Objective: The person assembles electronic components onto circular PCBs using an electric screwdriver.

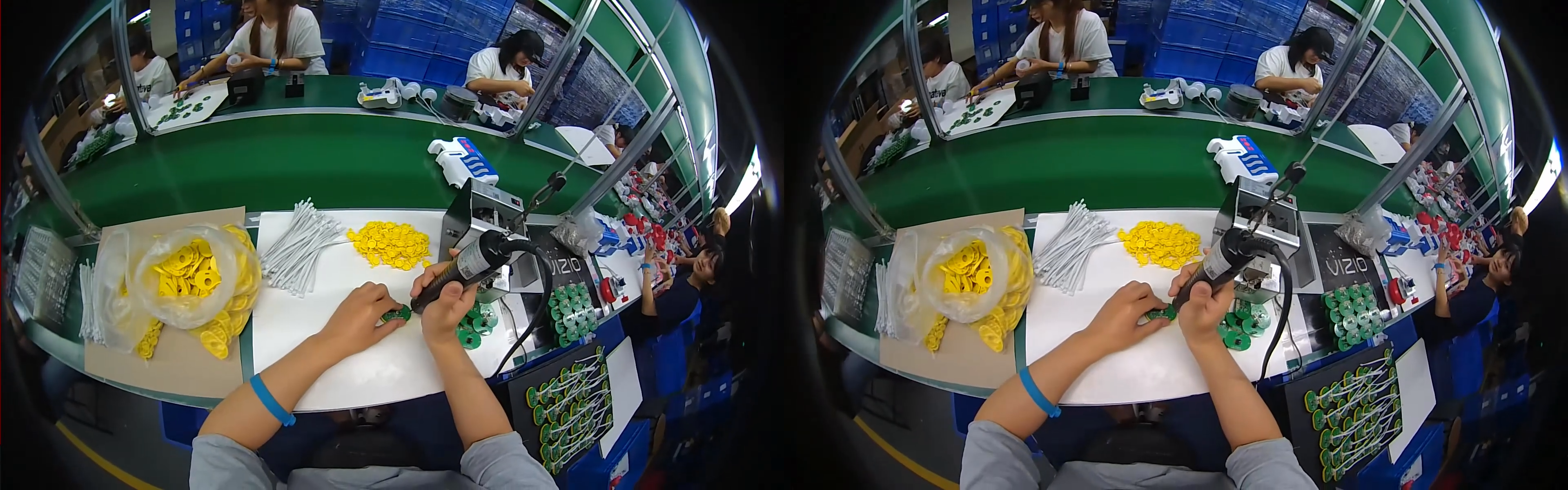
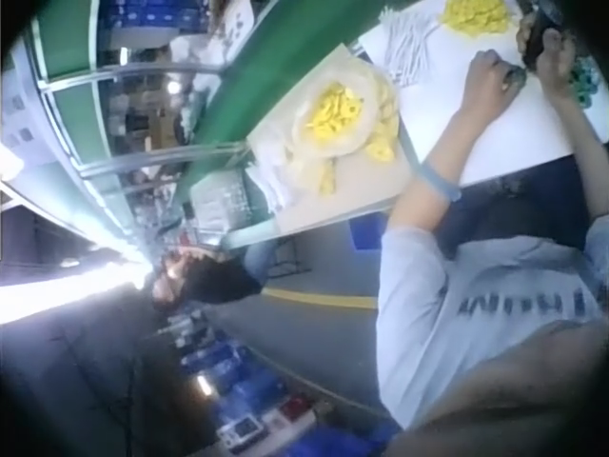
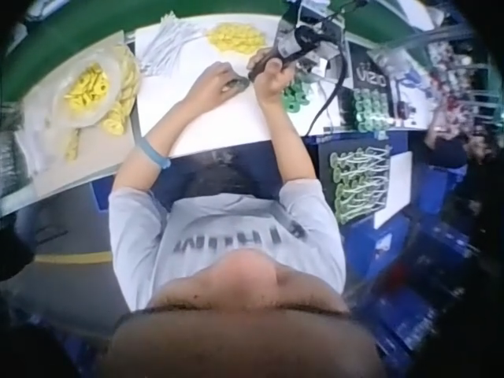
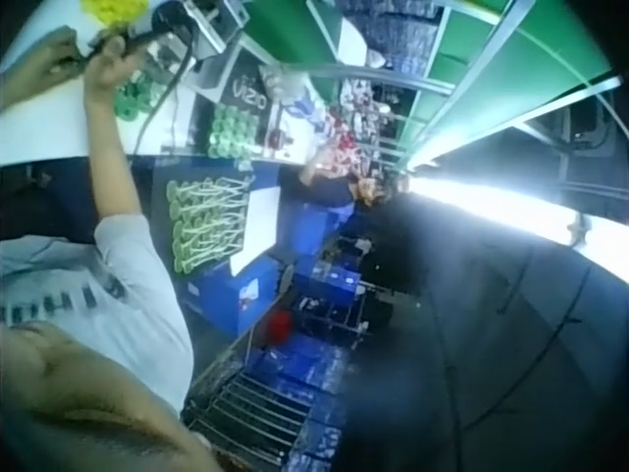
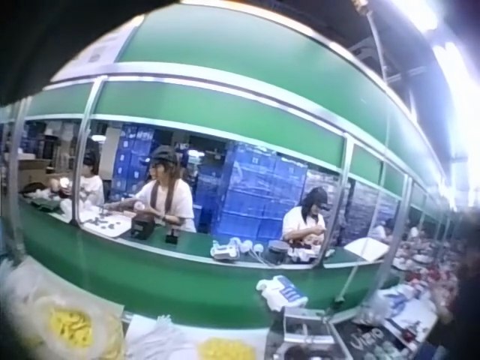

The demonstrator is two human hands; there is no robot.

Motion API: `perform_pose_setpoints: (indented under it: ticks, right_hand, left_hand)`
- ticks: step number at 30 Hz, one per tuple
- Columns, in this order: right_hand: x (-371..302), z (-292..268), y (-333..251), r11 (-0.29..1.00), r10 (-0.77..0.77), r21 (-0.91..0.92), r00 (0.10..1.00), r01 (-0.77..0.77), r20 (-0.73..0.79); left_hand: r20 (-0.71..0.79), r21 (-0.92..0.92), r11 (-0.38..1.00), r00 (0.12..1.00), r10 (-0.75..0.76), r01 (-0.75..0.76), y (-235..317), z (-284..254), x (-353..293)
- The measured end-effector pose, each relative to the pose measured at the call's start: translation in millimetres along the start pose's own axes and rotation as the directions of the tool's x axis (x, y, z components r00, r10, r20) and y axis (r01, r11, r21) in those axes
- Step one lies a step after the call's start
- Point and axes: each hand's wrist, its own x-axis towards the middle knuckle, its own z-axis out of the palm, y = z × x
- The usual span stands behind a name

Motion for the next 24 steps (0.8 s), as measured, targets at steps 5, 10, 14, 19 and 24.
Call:
perform_pose_setpoints:
  ticks: [5,10,14,19,24]
  right_hand:
    - [-1,1,4,1.000,-0.005,-0.010,1.000,0.005,0.010]
    - [-8,3,3,1.000,0.006,0.007,1.000,-0.006,-0.010]
    - [-8,-2,-14,0.998,0.022,0.058,1.000,-0.021,-0.002]
    - [3,-28,-92,0.996,0.055,0.073,0.996,-0.050,-0.066]
    - [4,-61,-159,0.991,0.130,0.033,0.986,-0.127,-0.109]
  left_hand:
    - [-0.004,0.011,1.000,1.000,0.002,-0.002,-2,-1,2]
    - [-0.021,0.011,0.999,0.999,0.030,-0.030,0,-1,-3]
    - [-0.028,0.021,0.999,0.999,0.042,-0.042,23,-8,0]
    - [-0.013,0.031,0.999,0.999,0.042,-0.041,90,-11,5]
    - [0.075,0.078,0.993,0.994,0.079,-0.085,129,-19,10]
